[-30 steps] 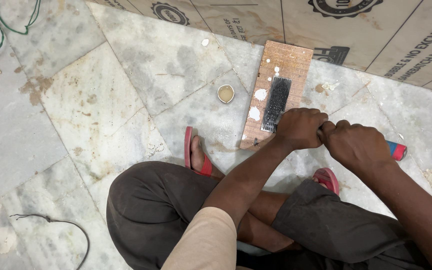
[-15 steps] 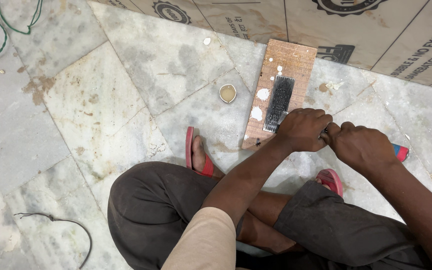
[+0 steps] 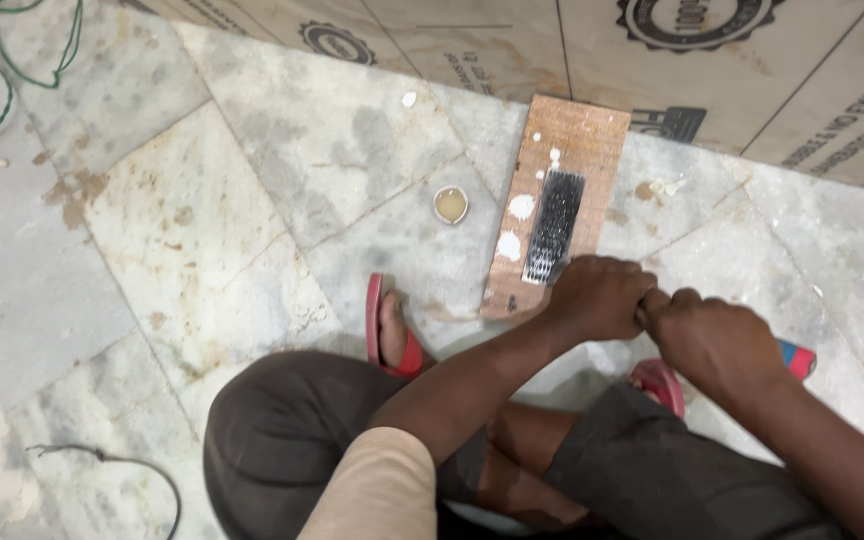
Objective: The person sits on the floor and uses a sharpening stone to sharpen a metal scraper tool. They repeatedly rub the tool against the stone, occasionally applying a liquid from a small container to the surface.
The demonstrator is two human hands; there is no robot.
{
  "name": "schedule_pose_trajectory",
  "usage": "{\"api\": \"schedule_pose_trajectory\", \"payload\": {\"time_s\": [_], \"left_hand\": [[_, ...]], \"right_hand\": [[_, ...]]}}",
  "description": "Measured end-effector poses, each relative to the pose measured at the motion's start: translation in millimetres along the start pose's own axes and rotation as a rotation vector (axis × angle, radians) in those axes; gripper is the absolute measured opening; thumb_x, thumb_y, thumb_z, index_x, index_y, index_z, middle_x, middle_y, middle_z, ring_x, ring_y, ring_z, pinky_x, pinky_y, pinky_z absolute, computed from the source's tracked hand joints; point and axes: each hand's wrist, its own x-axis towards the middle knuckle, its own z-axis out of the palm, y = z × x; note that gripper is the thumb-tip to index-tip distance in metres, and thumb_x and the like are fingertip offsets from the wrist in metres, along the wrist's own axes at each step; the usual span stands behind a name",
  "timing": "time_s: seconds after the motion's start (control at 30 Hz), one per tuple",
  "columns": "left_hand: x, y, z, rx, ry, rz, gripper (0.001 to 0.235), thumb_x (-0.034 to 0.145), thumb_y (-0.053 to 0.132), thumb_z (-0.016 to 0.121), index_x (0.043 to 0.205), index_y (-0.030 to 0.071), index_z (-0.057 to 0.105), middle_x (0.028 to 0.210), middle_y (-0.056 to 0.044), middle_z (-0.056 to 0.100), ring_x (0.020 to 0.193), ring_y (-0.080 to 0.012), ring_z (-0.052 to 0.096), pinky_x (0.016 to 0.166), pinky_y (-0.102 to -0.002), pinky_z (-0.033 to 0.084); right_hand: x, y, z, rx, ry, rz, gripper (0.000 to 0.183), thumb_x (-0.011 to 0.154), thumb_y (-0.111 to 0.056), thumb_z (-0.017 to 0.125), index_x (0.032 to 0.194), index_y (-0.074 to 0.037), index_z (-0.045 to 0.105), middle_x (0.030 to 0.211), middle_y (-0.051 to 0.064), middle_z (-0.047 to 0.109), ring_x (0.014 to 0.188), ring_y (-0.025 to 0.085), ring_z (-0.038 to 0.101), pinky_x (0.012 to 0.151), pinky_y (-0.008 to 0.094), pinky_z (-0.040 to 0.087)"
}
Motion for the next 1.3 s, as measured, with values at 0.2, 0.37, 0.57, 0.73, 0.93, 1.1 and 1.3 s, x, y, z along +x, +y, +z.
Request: {"api": "schedule_pose_trajectory", "payload": {"time_s": [0.2, 0.37, 0.57, 0.73, 0.93, 1.1, 1.3], "left_hand": [[80, -40, 0, 0.029, 0.031, 0.071, 0.017, 0.075, 0.034, 0.070, 0.085, 0.021, 0.072, 0.087, -0.003, 0.074, 0.085, -0.0264, 0.073, 0.076, -0.045, 0.058], [72, -35, -11, 0.094, -0.041, 0.067, 0.014, 0.075, 0.033, 0.072, 0.083, 0.021, 0.072, 0.085, -0.003, 0.073, 0.084, -0.0246, 0.074, 0.077, -0.046, 0.057], [18, -23, 3, -0.030, -0.047, 0.036, 0.020, 0.068, 0.035, 0.075, 0.079, 0.019, 0.072, 0.081, -0.005, 0.072, 0.077, -0.0286, 0.072, 0.067, -0.049, 0.055], [92, -50, -13, 0.070, 0.068, 0.070, 0.013, 0.077, 0.032, 0.071, 0.078, 0.019, 0.071, 0.084, -0.003, 0.073, 0.080, -0.0267, 0.073, 0.074, -0.044, 0.059], [8, -24, -2, -0.063, 0.111, 0.130, 0.020, 0.067, 0.032, 0.072, 0.078, 0.016, 0.070, 0.079, -0.005, 0.071, 0.077, -0.0281, 0.072, 0.070, -0.048, 0.057], [93, -56, -15, 0.074, 0.091, 0.139, 0.013, 0.070, 0.031, 0.072, 0.073, 0.019, 0.072, 0.079, -0.005, 0.073, 0.077, -0.0292, 0.073, 0.067, -0.045, 0.058], [26, -25, -6, 0.053, -0.030, -0.005, 0.018, 0.075, 0.035, 0.071, 0.080, 0.018, 0.073, 0.083, -0.007, 0.074, 0.078, -0.0282, 0.074, 0.069, -0.045, 0.058]], "right_hand": [[54, 41, -10, -0.049, 0.061, 0.013, 0.021, 0.095, -0.020, 0.055, 0.109, -0.006, 0.064, 0.085, 0.015, 0.072, 0.067, 0.030, 0.076, 0.049, 0.042, 0.060], [48, 29, -3, -0.033, 0.134, 0.029, 0.016, 0.097, -0.017, 0.055, 0.104, -0.008, 0.066, 0.086, 0.015, 0.071, 0.068, 0.030, 0.075, 0.050, 0.042, 0.060], [17, 6, 8, -0.060, 0.056, -0.036, 0.023, 0.094, -0.020, 0.054, 0.111, -0.009, 0.065, 0.083, 0.014, 0.071, 0.067, 0.028, 0.076, 0.051, 0.041, 0.061], [61, 32, -21, 0.000, 0.144, 0.057, 0.018, 0.095, -0.018, 0.056, 0.105, -0.008, 0.067, 0.088, 0.015, 0.071, 0.072, 0.031, 0.075, 0.052, 0.044, 0.060], [7, -10, 10, -0.044, 0.082, 0.005, 0.019, 0.094, -0.022, 0.056, 0.102, -0.009, 0.066, 0.085, 0.012, 0.073, 0.069, 0.026, 0.076, 0.055, 0.040, 0.060], [63, 33, -11, -0.002, 0.178, 0.063, 0.017, 0.099, -0.018, 0.057, 0.109, -0.006, 0.065, 0.086, 0.016, 0.073, 0.067, 0.031, 0.074, 0.049, 0.041, 0.058], [21, 1, 3, 0.064, 0.085, -0.003, 0.031, 0.089, -0.018, 0.056, 0.117, -0.006, 0.064, 0.085, 0.014, 0.073, 0.067, 0.029, 0.075, 0.052, 0.044, 0.060]]}}
